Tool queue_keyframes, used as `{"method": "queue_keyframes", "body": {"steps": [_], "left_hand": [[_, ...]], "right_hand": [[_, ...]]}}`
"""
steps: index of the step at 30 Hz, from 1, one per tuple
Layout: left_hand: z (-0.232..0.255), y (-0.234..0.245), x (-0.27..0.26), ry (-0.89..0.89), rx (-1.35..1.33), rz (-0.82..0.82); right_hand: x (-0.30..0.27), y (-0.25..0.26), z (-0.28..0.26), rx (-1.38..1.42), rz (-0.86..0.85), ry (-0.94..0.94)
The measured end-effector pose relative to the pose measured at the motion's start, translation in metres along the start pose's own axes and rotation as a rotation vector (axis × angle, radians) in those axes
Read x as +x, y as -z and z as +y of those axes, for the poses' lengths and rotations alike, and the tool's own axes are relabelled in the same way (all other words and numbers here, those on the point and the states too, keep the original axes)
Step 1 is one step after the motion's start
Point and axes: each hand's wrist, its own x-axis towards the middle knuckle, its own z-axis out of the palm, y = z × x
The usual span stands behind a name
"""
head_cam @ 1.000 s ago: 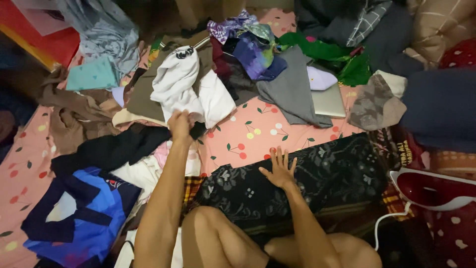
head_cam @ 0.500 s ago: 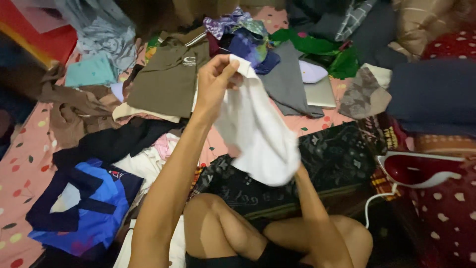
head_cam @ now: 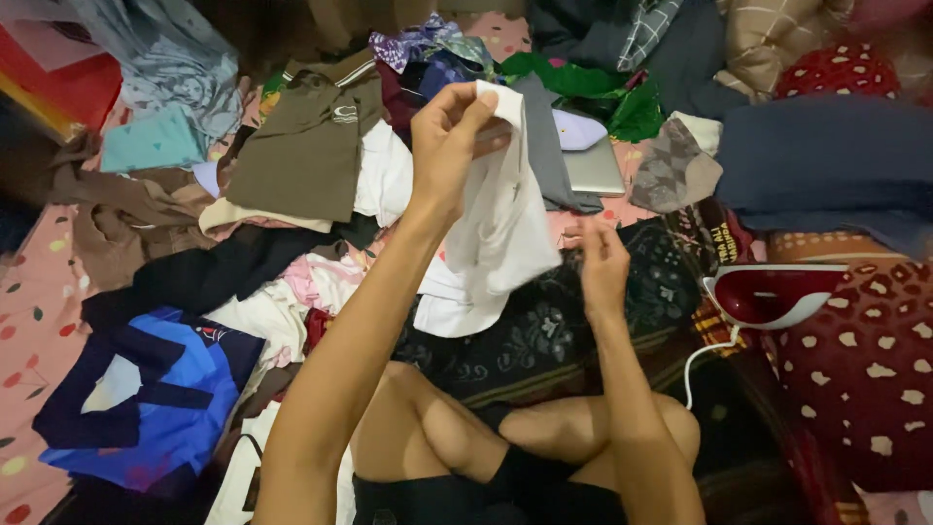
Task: The person unfolds a white t-shirt, lays it flat on a bed, and irons the front surface with a handheld iron. The person smooths the fabric with their hands before and during ironing, then continues to iron the shirt's front area.
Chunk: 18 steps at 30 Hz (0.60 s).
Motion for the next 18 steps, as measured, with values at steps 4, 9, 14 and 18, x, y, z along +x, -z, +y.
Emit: {"method": "queue_keyframes", "body": {"steps": [4, 9, 14, 18], "left_hand": [[-0.009, -0.006, -0.005, -0.009, -0.02, -0.011], [-0.01, -0.01, -0.014, -0.047, -0.012, -0.082], [0.005, -0.011, -0.024, -0.005, 0.042, -0.059], [0.006, 0.001, -0.022, -0.098, 0.131, -0.023]], "right_hand": [[-0.022, -0.013, 0.02, -0.156, -0.039, 0.285], [-0.056, -0.046, -0.005, -0.771, -0.224, 0.3], [-0.045, -0.045, -0.001, -0.863, -0.164, 0.084], [-0.021, -0.015, 0.021, -0.84, -0.051, 0.189]]}}
